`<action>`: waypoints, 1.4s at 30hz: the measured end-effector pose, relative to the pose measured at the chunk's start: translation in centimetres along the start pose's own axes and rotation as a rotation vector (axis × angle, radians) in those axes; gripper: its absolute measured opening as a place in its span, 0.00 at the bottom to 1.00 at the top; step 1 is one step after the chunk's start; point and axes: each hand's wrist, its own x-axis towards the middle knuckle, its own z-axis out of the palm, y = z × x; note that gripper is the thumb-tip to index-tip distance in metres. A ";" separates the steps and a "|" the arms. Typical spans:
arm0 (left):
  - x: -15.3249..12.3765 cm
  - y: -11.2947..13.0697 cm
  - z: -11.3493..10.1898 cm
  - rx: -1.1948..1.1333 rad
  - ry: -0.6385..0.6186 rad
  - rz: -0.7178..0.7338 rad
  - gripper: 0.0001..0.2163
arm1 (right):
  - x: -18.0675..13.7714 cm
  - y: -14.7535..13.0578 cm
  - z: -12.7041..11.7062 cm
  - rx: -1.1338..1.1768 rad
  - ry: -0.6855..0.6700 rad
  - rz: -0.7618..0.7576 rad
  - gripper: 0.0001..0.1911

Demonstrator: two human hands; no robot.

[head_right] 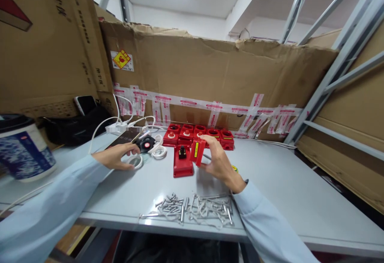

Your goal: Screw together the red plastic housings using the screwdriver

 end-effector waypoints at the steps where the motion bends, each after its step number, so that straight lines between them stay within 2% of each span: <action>1: 0.2 0.1 0.2 0.004 0.000 0.007 0.23 | 0.0 0.0 0.0 0.011 0.018 0.008 0.38; 5: 0.4 -0.2 0.7 0.006 0.069 0.051 0.24 | 0.1 0.0 0.0 0.009 0.041 0.029 0.37; 10: 0.4 0.5 0.5 0.036 0.047 0.094 0.19 | 0.1 -0.1 0.0 -0.025 0.013 0.005 0.37; 16: 1.5 4.4 0.8 -0.005 0.142 0.288 0.18 | 0.1 -0.6 0.0 0.013 0.030 0.061 0.36; 21: 2.9 6.2 1.6 0.096 0.099 0.314 0.19 | 0.0 -1.1 0.3 0.127 0.155 0.225 0.39; 26: 3.2 9.6 1.8 -0.071 0.219 0.365 0.16 | 0.5 -1.9 0.1 0.385 0.226 0.374 0.46; 28: 3.6 11.4 2.3 -0.065 0.219 0.378 0.16 | 0.7 -1.9 -0.1 0.423 0.246 0.411 0.43; 31: 4.5 13.3 3.6 0.042 0.152 0.408 0.12 | 0.7 -1.1 -0.2 0.470 0.246 0.465 0.36; 33: 5.0 13.5 4.2 0.088 0.127 0.477 0.07 | 0.6 -0.2 -0.3 0.484 0.237 0.512 0.34; 35: 5.2 13.1 4.5 0.092 0.110 0.550 0.07 | 0.5 0.7 -0.4 0.423 0.246 0.554 0.34; 40: 4.5 11.0 3.4 -0.037 0.077 0.635 0.11 | 0.2 1.9 -0.8 0.339 0.264 0.661 0.35; 42: 4.2 10.5 3.0 -0.089 0.072 0.626 0.07 | 0.2 2.1 -0.8 0.352 0.261 0.691 0.35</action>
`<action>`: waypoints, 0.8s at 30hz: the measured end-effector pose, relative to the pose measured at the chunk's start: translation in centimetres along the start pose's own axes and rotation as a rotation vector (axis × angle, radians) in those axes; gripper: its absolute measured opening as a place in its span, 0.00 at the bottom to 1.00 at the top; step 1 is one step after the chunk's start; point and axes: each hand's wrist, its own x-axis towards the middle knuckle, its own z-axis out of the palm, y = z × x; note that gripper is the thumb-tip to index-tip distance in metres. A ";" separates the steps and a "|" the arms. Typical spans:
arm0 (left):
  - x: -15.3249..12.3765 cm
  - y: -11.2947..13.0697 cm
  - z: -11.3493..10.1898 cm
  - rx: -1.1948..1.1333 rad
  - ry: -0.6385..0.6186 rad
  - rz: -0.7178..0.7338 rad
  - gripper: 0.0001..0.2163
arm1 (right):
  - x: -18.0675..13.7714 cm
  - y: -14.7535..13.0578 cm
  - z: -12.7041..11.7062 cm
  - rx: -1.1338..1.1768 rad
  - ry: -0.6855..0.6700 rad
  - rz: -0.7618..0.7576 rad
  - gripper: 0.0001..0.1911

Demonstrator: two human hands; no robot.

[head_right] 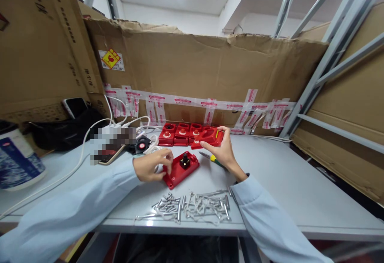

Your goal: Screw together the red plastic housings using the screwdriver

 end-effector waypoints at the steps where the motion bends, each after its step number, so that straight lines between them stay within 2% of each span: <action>1: -0.1 -0.1 -0.1 -0.016 0.013 -0.022 0.03 | 0.0 0.1 0.0 0.000 0.000 0.007 0.35; 2: -0.2 -0.1 -0.1 -0.025 0.033 -0.057 0.05 | 0.0 0.1 0.0 -0.003 -0.002 0.007 0.35; 5: -0.1 -0.1 0.4 -0.020 0.072 -0.184 0.22 | 0.0 0.3 0.2 -0.029 0.005 -0.015 0.35; 7: 0.1 -0.2 0.9 0.006 0.056 -0.242 0.27 | 0.0 0.4 0.2 -0.069 0.013 -0.042 0.34; 11: 0.3 -0.7 1.5 -0.031 0.033 -0.221 0.20 | -0.2 0.3 0.3 -0.182 -0.002 -0.124 0.34; 15: 0.5 0.0 2.1 -0.101 0.099 -0.230 0.28 | -0.5 0.0 0.4 -0.273 -0.038 -0.161 0.33; 18: 0.7 1.1 2.7 -0.042 0.145 -0.275 0.35 | -0.7 -0.1 0.4 -0.286 -0.079 -0.174 0.33; 21: 0.8 1.4 2.8 0.002 0.132 -0.305 0.32 | -0.6 -0.1 0.4 -0.297 -0.107 -0.180 0.32; 24: 0.6 0.4 2.5 -0.075 0.081 -0.266 0.31 | -0.5 0.0 0.3 -0.277 -0.111 -0.169 0.33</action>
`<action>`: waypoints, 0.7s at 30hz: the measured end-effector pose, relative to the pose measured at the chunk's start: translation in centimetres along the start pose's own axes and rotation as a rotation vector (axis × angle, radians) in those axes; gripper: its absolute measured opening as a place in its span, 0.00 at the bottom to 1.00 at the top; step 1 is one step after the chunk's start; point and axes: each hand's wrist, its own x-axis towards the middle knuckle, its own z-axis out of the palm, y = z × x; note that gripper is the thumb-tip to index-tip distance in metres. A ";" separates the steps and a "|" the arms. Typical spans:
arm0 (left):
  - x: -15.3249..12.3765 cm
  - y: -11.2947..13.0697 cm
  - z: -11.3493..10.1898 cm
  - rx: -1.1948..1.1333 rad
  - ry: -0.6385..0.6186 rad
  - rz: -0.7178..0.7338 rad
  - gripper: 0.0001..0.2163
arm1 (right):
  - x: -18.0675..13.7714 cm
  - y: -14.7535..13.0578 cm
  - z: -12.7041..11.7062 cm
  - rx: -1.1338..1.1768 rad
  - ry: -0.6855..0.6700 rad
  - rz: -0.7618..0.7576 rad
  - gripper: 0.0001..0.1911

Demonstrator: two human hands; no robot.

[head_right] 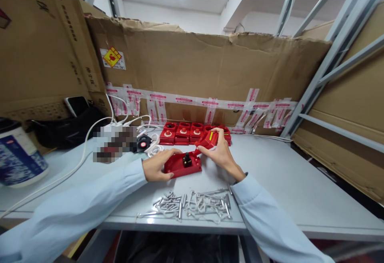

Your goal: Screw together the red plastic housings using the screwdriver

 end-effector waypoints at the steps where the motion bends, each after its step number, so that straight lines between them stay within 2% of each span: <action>1: 0.0 -0.4 -0.1 -0.034 -0.023 0.023 0.32 | 0.1 0.1 0.0 0.020 -0.001 0.006 0.34; 5: 0.0 -1.2 -0.3 -0.130 -0.005 0.070 0.32 | 0.2 0.0 -0.2 0.123 -0.016 0.037 0.33; 9: 0.1 -0.1 -0.7 -0.248 0.160 0.081 0.25 | -0.1 -0.9 0.0 0.316 -0.034 0.017 0.28; 12: 0.0 1.0 -1.0 -0.279 0.291 0.098 0.18 | -0.8 -1.8 0.4 0.396 -0.075 -0.014 0.28; 17: -0.3 2.0 -1.1 -0.276 0.431 0.180 0.13 | -2.2 -2.8 0.9 0.303 -0.156 -0.160 0.32; 21: -0.4 1.6 -1.2 -0.247 0.464 0.249 0.09 | -2.3 -2.6 0.8 0.145 -0.160 -0.399 0.37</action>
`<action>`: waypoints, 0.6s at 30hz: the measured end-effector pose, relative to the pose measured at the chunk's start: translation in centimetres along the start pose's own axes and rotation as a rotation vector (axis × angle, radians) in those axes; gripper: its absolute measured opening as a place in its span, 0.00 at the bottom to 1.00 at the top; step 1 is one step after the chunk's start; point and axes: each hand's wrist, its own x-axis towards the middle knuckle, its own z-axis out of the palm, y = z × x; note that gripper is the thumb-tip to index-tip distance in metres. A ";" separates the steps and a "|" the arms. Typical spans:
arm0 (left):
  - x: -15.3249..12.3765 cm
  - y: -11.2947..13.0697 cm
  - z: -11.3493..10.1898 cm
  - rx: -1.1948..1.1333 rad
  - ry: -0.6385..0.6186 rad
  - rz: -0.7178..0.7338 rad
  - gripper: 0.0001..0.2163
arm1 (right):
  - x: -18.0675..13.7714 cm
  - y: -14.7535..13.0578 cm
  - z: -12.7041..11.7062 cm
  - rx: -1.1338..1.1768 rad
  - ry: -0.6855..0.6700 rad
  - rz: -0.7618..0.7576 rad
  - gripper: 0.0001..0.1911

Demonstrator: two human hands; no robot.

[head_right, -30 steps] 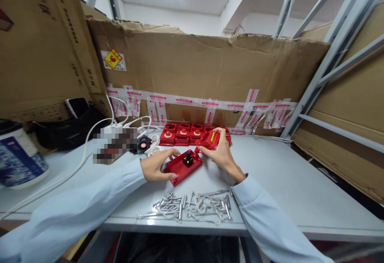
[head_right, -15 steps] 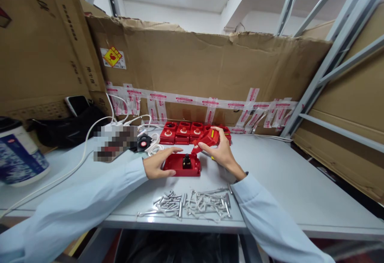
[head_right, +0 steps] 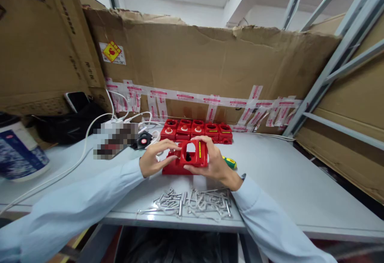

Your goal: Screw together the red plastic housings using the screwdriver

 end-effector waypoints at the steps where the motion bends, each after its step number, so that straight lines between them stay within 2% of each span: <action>1: 0.1 -0.1 -0.1 0.015 0.005 0.007 0.09 | 0.1 0.1 -0.1 -0.044 -0.015 -0.043 0.37; 5: 0.7 -0.5 -1.2 0.095 -0.012 0.036 0.09 | 0.6 0.4 -0.4 -0.148 -0.074 -0.088 0.36; 10: 1.4 -0.9 -3.8 0.188 -0.077 -0.007 0.10 | 0.6 0.8 -0.6 -0.234 0.004 -0.099 0.33; 12: 1.2 -1.6 -4.7 0.274 -0.219 -0.074 0.13 | 0.6 1.0 -0.7 -0.261 0.060 -0.085 0.34; 14: 0.7 -2.6 -5.3 0.351 -0.471 -0.150 0.17 | 0.5 1.2 -0.7 -0.272 0.104 -0.060 0.35; 16: 0.0 -3.9 -5.4 0.426 -0.567 -0.246 0.20 | 0.3 1.4 -0.6 -0.282 0.128 -0.048 0.37; 18: -0.7 -5.1 -5.1 0.470 -0.599 -0.313 0.22 | 0.2 1.4 -0.4 -0.298 0.148 -0.046 0.39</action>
